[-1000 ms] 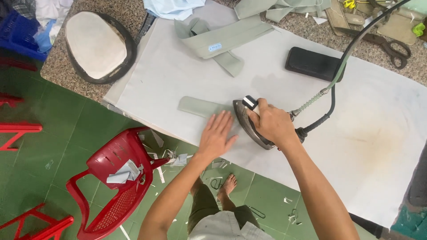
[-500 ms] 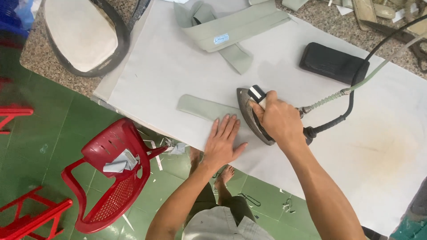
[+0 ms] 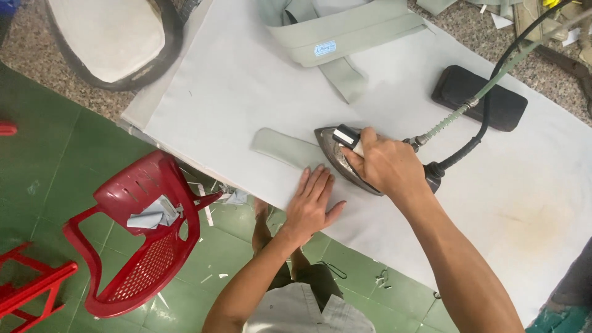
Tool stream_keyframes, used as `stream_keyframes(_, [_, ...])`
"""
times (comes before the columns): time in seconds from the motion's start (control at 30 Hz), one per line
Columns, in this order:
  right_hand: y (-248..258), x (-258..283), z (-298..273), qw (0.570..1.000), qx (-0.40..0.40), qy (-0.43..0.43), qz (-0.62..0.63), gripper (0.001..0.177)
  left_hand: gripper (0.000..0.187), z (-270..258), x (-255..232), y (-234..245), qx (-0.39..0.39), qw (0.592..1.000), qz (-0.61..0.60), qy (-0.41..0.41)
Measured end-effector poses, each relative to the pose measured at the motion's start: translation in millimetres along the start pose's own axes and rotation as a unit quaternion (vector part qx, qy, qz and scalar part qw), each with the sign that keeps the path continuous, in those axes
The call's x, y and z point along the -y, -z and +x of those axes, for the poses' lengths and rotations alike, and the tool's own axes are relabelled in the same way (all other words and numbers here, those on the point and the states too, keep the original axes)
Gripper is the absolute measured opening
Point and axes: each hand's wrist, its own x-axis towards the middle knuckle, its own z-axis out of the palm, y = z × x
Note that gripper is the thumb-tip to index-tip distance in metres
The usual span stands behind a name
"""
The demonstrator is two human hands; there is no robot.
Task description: The person irons a light green fabric strip on a white cloth-covered worktable using a steam iron. They repeatedly smooth and press the fabric, occasionally repositioning a black rectangular object on the table.
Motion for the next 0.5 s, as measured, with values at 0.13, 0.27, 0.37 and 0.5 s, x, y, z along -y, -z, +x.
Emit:
stream_keyframes(0.13, [-6, 3, -4, 0.999, -0.032, 0.001, 0.012, 0.051, 0.046, 1, 7, 5, -0.021, 0.999, -0.035, -0.014])
stream_keyframes(0.27, [-6, 2, -3, 0.998, -0.065, 0.0, 0.02, 0.046, 0.034, 52, 29, 20, -0.111, 0.99, -0.066, -0.049])
stream_keyframes(0.37, [-18, 0, -1, 0.995, -0.068, -0.007, 0.067, 0.046, 0.032, 144, 25, 33, -0.138, 0.982, -0.066, -0.107])
stream_keyframes(0.5, [-21, 2, 2, 0.992, -0.052, -0.022, 0.116, 0.052, 0.034, 246, 21, -25, -0.023, 0.979, -0.048, -0.195])
